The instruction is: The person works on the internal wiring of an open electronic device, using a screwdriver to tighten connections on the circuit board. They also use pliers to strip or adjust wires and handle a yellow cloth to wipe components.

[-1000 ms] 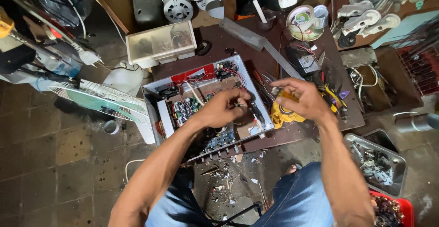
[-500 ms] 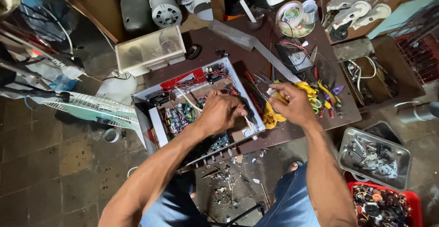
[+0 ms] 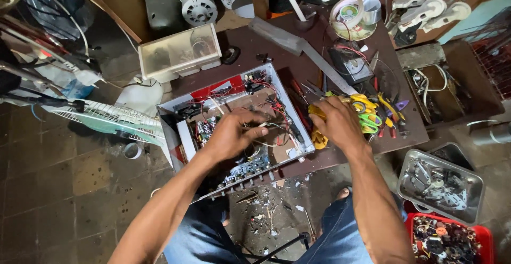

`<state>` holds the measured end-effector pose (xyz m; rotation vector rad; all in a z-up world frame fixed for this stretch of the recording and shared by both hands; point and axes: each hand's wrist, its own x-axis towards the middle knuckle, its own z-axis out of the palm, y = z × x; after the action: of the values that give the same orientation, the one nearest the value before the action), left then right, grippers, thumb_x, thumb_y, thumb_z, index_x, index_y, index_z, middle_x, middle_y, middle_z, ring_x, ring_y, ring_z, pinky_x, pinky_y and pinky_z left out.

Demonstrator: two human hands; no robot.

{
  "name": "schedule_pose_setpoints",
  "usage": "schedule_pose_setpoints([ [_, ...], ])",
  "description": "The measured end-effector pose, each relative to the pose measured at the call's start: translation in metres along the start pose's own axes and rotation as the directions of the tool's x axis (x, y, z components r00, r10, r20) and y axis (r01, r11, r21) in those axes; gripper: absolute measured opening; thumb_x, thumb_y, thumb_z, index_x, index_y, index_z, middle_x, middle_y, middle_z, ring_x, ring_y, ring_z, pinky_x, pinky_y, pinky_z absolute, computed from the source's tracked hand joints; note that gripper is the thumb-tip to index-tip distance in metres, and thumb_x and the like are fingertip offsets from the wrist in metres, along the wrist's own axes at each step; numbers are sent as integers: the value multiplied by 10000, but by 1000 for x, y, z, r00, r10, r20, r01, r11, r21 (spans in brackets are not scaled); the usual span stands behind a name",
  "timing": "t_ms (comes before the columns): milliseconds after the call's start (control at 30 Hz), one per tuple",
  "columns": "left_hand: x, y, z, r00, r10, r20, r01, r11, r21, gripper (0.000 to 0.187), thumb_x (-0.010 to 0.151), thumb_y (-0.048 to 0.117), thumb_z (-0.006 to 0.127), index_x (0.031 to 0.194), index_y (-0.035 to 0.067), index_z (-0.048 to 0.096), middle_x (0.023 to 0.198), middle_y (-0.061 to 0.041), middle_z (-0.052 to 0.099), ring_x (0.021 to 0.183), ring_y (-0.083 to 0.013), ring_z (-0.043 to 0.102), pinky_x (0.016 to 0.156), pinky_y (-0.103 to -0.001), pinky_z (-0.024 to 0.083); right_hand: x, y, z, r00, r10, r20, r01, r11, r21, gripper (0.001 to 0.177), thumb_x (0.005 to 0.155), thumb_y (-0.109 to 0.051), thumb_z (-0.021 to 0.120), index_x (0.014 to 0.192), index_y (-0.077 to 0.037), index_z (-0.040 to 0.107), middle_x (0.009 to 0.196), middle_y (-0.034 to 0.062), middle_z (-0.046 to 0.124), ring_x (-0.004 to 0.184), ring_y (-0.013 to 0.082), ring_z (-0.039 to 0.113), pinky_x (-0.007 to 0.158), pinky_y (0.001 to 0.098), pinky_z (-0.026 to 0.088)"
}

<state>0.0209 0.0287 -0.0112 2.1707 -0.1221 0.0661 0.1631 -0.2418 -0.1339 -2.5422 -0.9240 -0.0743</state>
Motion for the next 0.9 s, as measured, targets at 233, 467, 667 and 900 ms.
schedule_pose_setpoints([
  [233, -6, -19, 16, 998, -55, -2, 56, 998, 35, 139, 840, 177, 766, 977, 147, 769, 926, -110, 755, 946, -371, 711, 839, -483, 563, 4, -21, -20, 964, 14, -265, 49, 972, 228, 228, 853, -176, 787, 1059, -82, 764, 1137, 115, 634, 1053, 339, 627, 896, 396, 507],
  [467, 26, -17, -1, 993, -106, -58, 110, 990, 83, 249, 844, 38, 618, 1031, 124, 758, 971, -155, 748, 993, -418, 693, 847, -521, 549, 27, -61, -39, 918, 13, -396, 163, 900, 405, 148, 867, -105, 783, 1014, -103, 768, 1205, 110, 578, 1093, 297, 594, 955, 417, 492],
  [667, 67, -91, 22, 998, -23, 60, -5, 905, 426, 223, 801, 72, 656, 968, 143, 785, 958, -128, 756, 968, -389, 705, 853, -505, 568, 26, -61, -37, 916, 84, -392, 112, 885, 452, 134, 872, -85, 764, 1007, -88, 762, 1190, 132, 598, 1085, 332, 631, 946, 457, 502],
  [900, 75, -111, 36, 991, -45, 125, -33, 828, 560, 145, 851, 241, 664, 925, 193, 779, 947, -31, 713, 904, -324, 707, 794, -492, 592, 13, -46, -43, 909, 158, -385, 49, 878, 477, 120, 910, -57, 739, 1029, -47, 755, 1162, 169, 615, 1071, 372, 643, 899, 481, 522],
])
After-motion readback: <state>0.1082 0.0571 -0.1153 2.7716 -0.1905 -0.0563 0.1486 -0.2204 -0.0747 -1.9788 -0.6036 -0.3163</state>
